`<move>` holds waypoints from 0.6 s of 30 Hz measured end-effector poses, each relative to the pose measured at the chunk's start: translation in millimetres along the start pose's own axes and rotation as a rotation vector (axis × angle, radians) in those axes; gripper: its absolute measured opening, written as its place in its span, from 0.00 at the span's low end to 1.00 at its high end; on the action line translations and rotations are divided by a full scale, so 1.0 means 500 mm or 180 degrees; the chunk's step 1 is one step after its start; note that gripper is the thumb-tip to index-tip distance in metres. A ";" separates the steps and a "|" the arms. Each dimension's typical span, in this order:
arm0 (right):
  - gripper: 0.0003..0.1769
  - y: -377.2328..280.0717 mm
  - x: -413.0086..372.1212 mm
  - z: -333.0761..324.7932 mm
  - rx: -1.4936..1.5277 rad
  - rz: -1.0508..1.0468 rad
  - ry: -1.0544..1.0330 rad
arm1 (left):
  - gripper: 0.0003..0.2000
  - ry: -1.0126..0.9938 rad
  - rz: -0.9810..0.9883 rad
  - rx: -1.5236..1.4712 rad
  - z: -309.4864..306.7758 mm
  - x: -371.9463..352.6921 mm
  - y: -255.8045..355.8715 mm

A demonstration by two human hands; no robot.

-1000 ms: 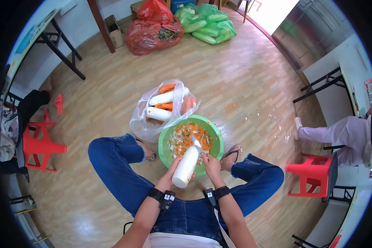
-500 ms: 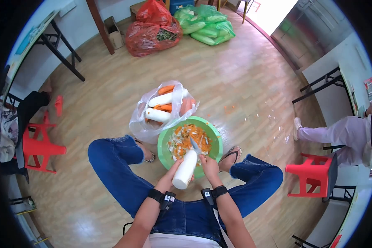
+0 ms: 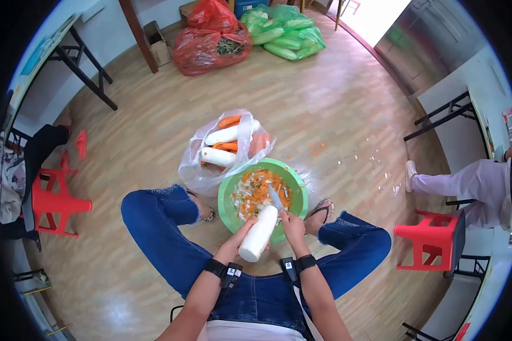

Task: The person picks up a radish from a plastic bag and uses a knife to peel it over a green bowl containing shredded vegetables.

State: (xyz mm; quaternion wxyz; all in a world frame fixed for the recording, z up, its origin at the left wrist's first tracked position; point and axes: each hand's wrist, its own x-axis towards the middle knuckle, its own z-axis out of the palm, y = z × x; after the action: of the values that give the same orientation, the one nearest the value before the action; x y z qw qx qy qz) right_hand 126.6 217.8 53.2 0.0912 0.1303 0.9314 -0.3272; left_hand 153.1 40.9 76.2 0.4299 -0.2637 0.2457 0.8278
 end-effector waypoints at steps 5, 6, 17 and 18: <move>0.26 -0.066 -0.042 -0.036 0.0227 -0.0142 -0.0428 | 0.25 0.0151 0.0050 -0.0114 -0.018 0.012 0.001; 0.26 -0.066 -0.050 -0.033 0.0124 -0.0344 -0.0544 | 0.26 0.0151 0.0037 -0.0144 -0.023 0.017 0.001; 0.26 0.004 0.010 -0.006 -0.0061 0.0188 -0.0256 | 0.24 0.0261 -0.0108 0.0167 0.002 0.002 0.000; 0.27 -0.005 0.008 -0.012 0.0052 0.0273 -0.0318 | 0.24 0.0320 -0.0024 0.0137 0.001 0.006 -0.001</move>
State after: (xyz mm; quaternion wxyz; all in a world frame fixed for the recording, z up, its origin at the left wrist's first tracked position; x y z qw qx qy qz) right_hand 121.8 220.4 58.2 0.1504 0.1543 0.9166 -0.3367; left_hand 152.0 43.1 74.3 0.4257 -0.2965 0.2837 0.8064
